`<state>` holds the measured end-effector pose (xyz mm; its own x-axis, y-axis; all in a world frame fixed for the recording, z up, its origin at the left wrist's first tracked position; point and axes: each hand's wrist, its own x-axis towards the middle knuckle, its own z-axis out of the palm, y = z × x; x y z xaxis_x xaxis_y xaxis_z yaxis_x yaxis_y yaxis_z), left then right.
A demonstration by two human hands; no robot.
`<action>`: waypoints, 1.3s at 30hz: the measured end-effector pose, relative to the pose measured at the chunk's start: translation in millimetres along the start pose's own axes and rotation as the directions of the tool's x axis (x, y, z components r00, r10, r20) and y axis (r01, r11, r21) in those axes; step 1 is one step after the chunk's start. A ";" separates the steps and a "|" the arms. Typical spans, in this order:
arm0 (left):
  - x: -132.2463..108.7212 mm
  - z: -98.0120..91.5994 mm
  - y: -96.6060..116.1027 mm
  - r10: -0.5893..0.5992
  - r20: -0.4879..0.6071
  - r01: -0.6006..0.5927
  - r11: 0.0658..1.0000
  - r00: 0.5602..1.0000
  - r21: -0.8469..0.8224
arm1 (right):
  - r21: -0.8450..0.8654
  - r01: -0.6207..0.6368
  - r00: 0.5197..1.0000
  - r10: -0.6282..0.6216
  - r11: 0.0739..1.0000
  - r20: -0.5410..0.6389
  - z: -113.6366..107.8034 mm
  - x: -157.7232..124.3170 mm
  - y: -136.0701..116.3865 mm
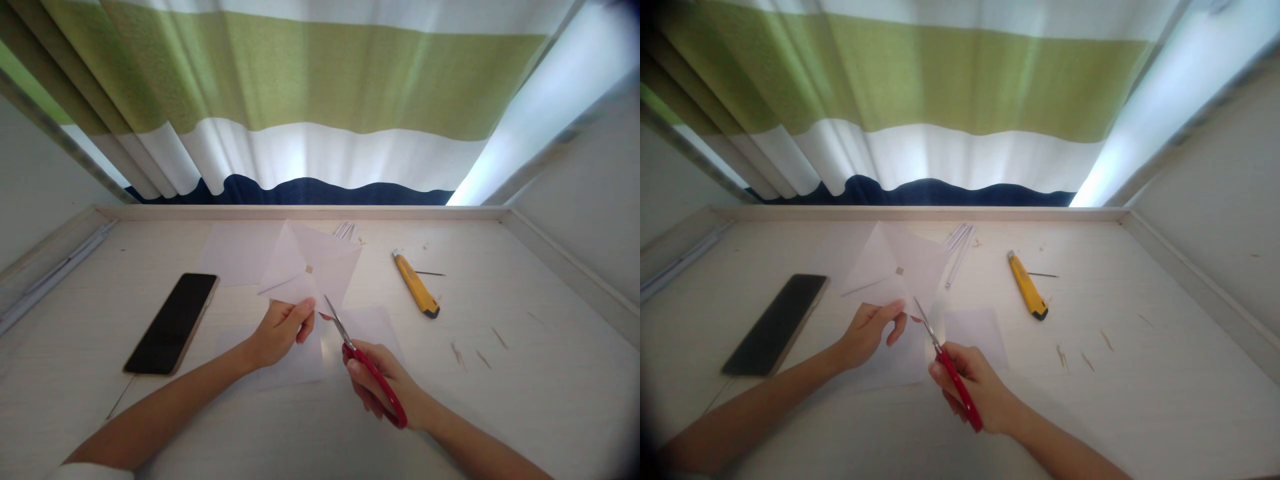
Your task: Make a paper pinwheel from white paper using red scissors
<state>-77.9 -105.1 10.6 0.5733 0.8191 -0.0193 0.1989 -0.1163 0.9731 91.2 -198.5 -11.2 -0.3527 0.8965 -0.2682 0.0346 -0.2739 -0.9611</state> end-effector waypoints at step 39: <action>-0.7 0.8 -1.9 -0.006 0.014 0.006 1.000 1.000 -0.017 | 0.060 -0.045 0.999 0.046 0.997 -0.008 0.1 3.3 8.3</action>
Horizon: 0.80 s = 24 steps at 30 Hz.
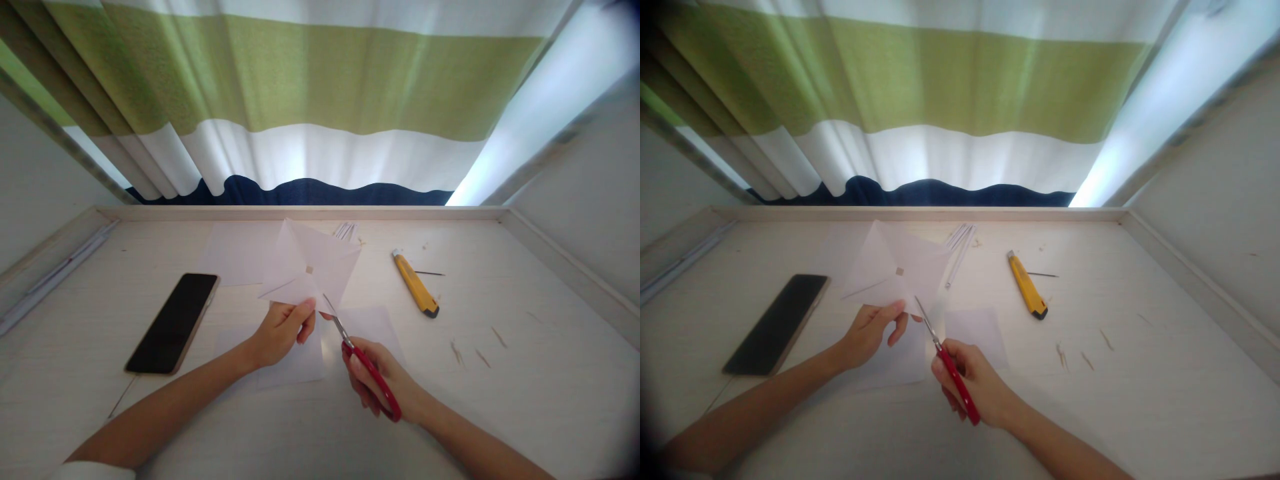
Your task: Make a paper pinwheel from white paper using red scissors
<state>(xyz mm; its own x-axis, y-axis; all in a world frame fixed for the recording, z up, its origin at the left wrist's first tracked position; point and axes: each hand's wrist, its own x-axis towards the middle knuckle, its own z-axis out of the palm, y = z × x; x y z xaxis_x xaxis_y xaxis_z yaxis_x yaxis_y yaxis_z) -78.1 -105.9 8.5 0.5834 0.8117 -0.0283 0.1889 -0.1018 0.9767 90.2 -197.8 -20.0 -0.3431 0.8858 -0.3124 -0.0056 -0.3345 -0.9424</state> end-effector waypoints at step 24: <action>-2.7 5.3 -0.1 -0.043 0.031 0.043 0.999 0.999 -0.002 | -0.023 0.044 0.999 -0.043 0.999 0.029 -1.2 1.2 -2.3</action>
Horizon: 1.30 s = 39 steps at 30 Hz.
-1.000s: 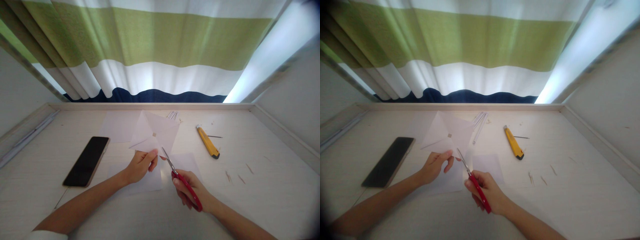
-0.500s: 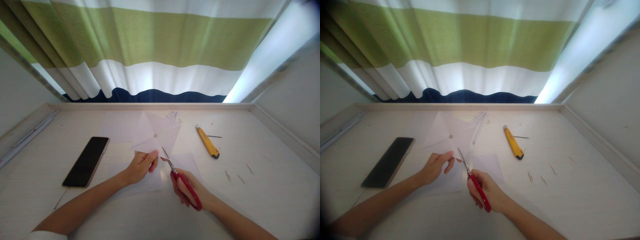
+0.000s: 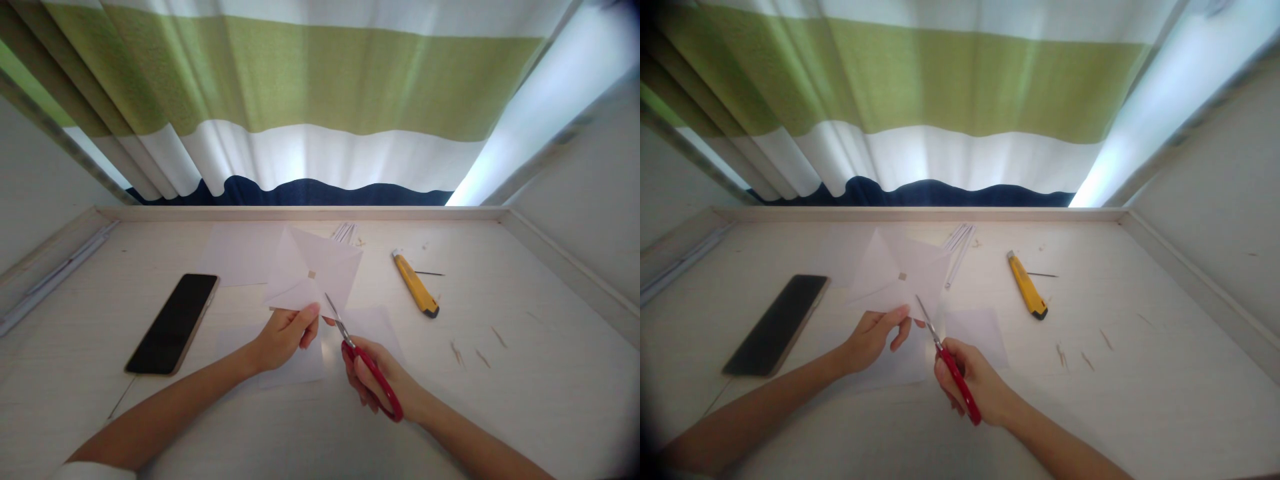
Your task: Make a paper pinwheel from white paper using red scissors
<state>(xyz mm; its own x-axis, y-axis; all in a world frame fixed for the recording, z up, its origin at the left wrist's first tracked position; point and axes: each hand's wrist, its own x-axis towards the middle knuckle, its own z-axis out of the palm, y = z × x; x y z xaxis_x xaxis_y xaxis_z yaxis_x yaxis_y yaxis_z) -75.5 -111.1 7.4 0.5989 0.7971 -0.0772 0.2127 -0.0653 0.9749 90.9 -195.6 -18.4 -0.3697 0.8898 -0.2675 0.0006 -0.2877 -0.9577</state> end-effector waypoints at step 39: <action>0.1 1.8 1.6 0.005 0.027 -0.005 1.000 1.000 -0.017 | -0.032 0.001 0.999 -0.002 0.999 -0.045 -1.2 0.4 -0.3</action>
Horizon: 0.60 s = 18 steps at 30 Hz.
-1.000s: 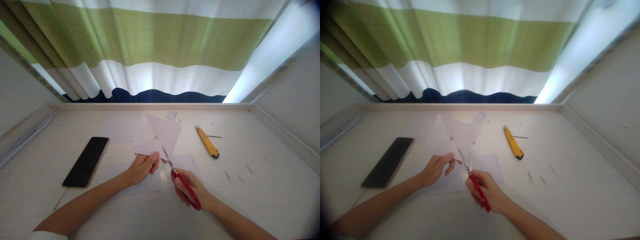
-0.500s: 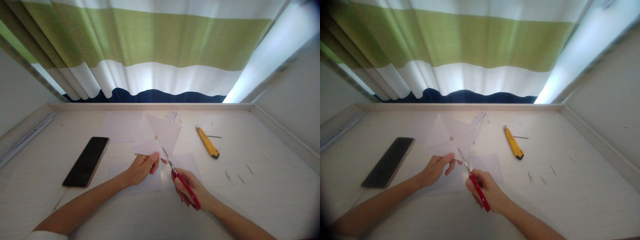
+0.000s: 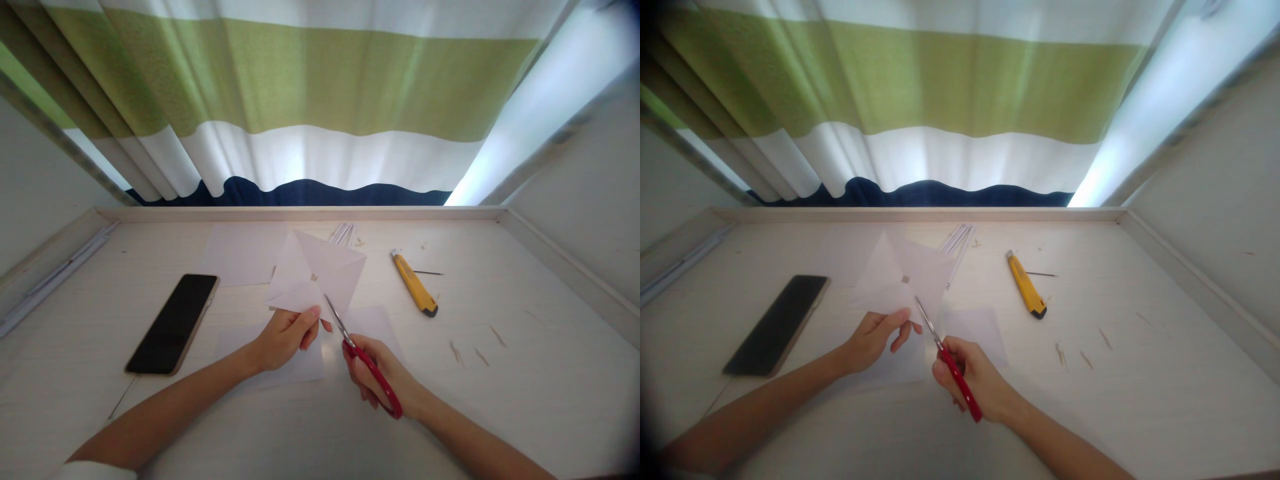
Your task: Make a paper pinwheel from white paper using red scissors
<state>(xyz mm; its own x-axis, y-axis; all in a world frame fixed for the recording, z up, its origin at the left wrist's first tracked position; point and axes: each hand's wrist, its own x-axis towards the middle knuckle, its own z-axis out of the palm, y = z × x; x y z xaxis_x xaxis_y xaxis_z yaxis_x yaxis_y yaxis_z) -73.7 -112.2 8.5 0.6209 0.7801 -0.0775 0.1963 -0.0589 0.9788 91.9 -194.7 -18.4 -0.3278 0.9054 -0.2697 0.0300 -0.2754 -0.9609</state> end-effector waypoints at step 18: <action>-0.6 1.1 -3.1 -0.017 0.007 0.017 1.000 1.000 0.013 | 0.009 0.012 0.999 -0.012 1.000 0.045 -1.4 -1.9 4.9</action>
<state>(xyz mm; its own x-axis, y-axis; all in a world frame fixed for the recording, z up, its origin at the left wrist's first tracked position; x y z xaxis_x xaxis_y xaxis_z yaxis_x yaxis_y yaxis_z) -73.9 -113.2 5.4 0.6226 0.7767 -0.0953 0.2168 -0.0542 0.9747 94.0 -197.3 -22.6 -0.3703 0.8932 -0.2551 0.0181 -0.2677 -0.9633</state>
